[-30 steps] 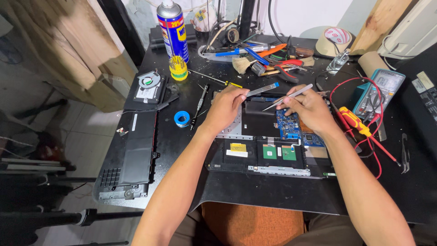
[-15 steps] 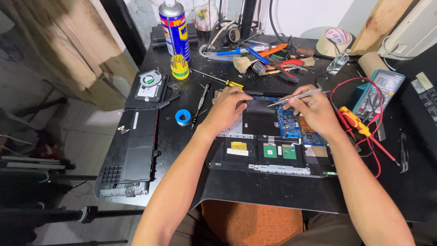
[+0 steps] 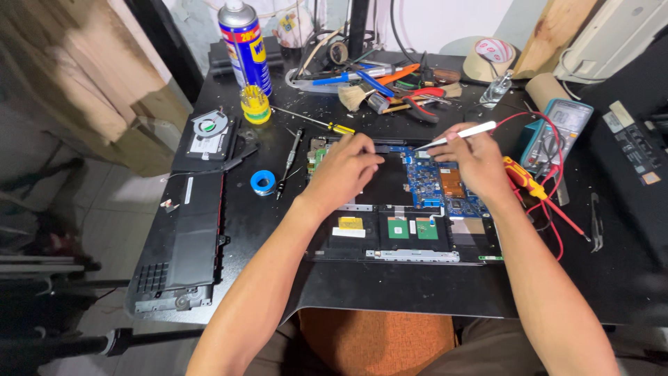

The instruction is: The person uses multimeter probes and a small tool to test and manipulate components on an open laptop motherboard, checking connections and handling small wires.

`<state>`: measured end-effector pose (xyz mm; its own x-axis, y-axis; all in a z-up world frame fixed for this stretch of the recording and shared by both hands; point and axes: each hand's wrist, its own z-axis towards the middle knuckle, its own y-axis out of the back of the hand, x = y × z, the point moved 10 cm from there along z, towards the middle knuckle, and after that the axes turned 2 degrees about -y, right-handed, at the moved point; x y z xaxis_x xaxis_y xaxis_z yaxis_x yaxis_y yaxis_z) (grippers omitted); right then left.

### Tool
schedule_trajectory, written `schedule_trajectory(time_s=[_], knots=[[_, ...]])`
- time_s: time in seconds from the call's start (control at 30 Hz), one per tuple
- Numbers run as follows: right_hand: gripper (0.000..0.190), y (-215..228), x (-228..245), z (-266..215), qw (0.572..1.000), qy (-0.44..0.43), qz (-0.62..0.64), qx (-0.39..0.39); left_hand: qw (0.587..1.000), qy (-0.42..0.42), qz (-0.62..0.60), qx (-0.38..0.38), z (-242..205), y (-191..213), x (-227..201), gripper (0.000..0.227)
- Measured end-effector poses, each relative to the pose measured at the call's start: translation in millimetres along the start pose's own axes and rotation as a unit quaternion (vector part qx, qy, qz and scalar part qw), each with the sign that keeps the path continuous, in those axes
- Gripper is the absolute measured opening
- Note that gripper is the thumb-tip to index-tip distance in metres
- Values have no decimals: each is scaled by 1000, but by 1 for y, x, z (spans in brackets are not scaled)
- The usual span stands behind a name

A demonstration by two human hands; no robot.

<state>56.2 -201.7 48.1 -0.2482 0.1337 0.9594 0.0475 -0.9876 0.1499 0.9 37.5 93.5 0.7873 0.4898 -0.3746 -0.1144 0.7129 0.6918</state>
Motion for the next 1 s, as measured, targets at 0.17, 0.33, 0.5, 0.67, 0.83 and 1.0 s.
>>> schedule_trajectory(time_s=[0.17,0.33,0.5,0.67,0.83,1.0], knots=[[11,-5,-4,-2,999,-20,37,24,998,-36,17,47,8,-22,-24,23],[24,-9,-2,-5,998,26,32,52,994,-48,58,74,10,-35,-30,35],[26,-7,-7,-4,998,-3,62,33,993,-51,73,77,11,-36,-31,37],[25,-10,-2,-6,999,-1,44,30,994,-53,63,70,10,-38,-29,33],[31,-14,8,-5,999,27,10,18,995,-47,58,71,10,-40,-25,31],[35,-17,14,1,998,31,-44,9,995,-41,54,66,10,-41,-23,29]])
